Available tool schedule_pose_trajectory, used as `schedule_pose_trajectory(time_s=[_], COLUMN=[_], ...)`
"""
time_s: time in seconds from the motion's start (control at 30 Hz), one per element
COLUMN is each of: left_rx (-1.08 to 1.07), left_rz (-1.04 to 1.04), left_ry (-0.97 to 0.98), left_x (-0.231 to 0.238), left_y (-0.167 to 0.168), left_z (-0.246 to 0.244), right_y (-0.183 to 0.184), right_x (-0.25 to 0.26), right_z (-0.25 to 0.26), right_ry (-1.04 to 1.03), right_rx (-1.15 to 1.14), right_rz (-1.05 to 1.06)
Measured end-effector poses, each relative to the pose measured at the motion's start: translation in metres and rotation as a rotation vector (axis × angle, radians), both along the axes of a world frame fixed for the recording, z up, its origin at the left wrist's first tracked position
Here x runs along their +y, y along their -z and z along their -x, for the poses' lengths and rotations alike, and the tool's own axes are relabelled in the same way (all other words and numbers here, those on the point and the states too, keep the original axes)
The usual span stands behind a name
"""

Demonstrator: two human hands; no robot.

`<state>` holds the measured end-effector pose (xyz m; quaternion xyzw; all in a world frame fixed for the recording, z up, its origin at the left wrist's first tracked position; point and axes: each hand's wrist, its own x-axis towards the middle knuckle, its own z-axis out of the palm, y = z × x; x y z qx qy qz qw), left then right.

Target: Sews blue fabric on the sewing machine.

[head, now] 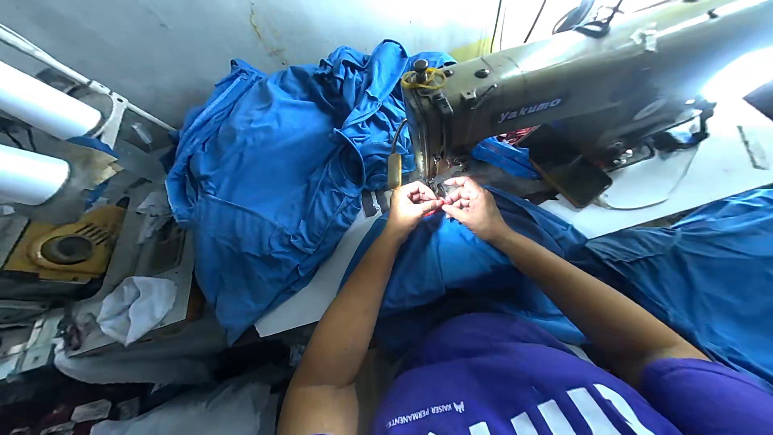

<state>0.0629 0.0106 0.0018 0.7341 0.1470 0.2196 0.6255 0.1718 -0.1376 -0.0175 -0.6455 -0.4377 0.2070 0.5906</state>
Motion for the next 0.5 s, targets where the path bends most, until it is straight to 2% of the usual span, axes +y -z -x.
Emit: schedule_pose_trajectory(time_s=[0.07,0.17,0.5], left_rx=[-0.065,-0.042,-0.074], left_rz=[-0.1,-0.295,-0.503], left_ry=[0.035,0.069,0.005], left_x=[0.002,0.001,-0.005], left_y=[0.003,0.001,0.006], left_z=[0.003,0.007,0.018], right_y=[0.0,0.003,0.009], right_x=[0.0,0.0,-0.001], right_z=[0.0,-0.001,0.003], right_ry=[-0.01,-0.011,0.032], right_rx=[0.022,-0.026,-0.234], right_rz=[-0.005,-0.004,-0.075])
